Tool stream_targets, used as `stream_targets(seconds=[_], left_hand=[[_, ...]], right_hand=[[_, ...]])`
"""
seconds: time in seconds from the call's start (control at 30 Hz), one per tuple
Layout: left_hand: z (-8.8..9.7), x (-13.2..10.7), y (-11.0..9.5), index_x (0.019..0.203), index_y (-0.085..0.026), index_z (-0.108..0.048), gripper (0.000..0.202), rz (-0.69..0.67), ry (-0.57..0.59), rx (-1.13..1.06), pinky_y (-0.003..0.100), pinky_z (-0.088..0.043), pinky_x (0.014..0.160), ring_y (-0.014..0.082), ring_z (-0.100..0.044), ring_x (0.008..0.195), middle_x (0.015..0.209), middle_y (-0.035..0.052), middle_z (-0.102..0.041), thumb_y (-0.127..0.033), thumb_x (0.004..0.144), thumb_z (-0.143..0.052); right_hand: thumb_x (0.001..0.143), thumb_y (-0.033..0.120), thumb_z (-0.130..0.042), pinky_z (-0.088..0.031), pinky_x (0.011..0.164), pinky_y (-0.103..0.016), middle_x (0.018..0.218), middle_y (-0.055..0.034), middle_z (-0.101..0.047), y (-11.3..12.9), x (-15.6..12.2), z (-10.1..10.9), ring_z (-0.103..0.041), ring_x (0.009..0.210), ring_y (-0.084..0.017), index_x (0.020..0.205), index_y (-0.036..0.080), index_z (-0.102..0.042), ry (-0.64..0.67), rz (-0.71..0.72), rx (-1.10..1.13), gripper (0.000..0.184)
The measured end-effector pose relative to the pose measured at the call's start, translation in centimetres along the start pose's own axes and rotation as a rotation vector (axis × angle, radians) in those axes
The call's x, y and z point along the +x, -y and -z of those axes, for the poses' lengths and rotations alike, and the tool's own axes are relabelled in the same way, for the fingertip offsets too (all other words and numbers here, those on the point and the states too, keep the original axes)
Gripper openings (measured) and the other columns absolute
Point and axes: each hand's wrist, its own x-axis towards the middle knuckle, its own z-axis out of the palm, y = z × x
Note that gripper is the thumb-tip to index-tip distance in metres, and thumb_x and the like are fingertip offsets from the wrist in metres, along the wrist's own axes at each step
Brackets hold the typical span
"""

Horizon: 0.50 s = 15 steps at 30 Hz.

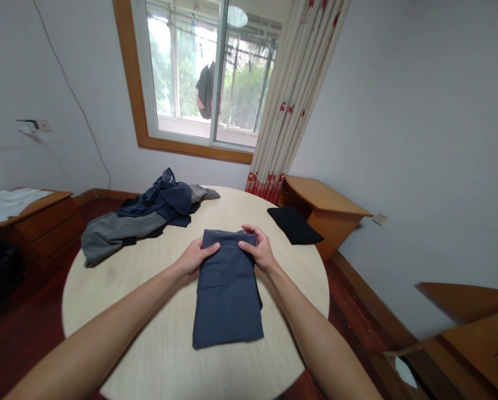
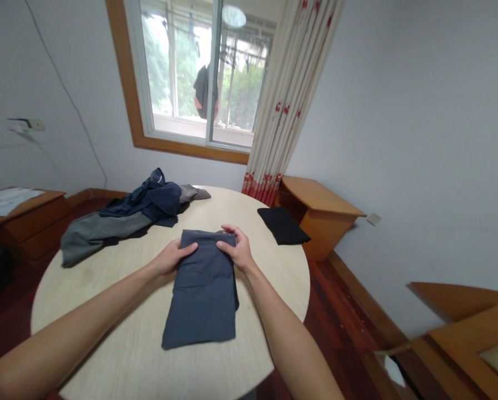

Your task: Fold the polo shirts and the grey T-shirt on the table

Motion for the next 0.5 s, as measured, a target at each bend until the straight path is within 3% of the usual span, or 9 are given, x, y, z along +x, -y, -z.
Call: stream_targets(seconds=[0.13, 0.27, 0.33, 0.5], left_hand=[[-0.2, 0.0, -0.6, 0.107, -0.013, -0.072, 0.066, -0.102, -0.072, 0.07, 0.045, -0.057, 0.092, 0.0323, -0.072, 0.097, 0.1, 0.0122, -0.078, -0.053, 0.059, -0.092], [0.2, 0.1, -0.8, 0.107, -0.012, -0.071, 0.069, -0.169, -0.14, 0.099, 0.046, -0.056, 0.094, 0.0345, -0.07, 0.102, 0.104, 0.0139, -0.077, -0.058, 0.059, -0.09], [0.5, 0.1, -1.0, 0.11, -0.011, -0.07, 0.072, -0.191, -0.152, 0.115, 0.047, -0.055, 0.096, 0.0356, -0.069, 0.107, 0.109, 0.015, -0.076, -0.06, 0.06, -0.089], [1.3, 0.5, -1.1, 0.138, -0.014, -0.057, 0.093, -0.271, -0.095, 0.161, 0.045, -0.047, 0.108, 0.0337, -0.06, 0.126, 0.132, 0.0165, -0.067, -0.056, 0.062, -0.089]], right_hand=[[0.064, 0.062, -0.084, -0.05, 0.102, -0.042, 0.124, -0.01, -0.067, 0.0, 0.0, -0.3, -0.064, 0.115, -0.027, 0.134, 0.024, -0.057, 0.07, -0.133, 0.099, 0.084], [0.065, 0.064, -0.085, -0.056, 0.094, -0.045, 0.11, -0.0132, -0.074, 0.2, -1.0, -0.9, -0.071, 0.101, -0.028, 0.115, 0.017, -0.067, 0.388, -0.403, 0.377, 0.071], [0.064, 0.059, -0.088, -0.057, 0.091, -0.045, 0.102, -0.0128, -0.076, 0.3, -1.4, -1.2, -0.073, 0.093, -0.027, 0.106, 0.015, -0.07, 0.455, -0.457, 0.427, 0.063], [0.062, 0.048, -0.09, -0.055, 0.093, -0.043, 0.106, -0.0072, -0.077, 0.9, -0.7, -0.4, -0.072, 0.094, -0.026, 0.103, 0.019, -0.073, 0.22, -0.282, 0.312, 0.053]])
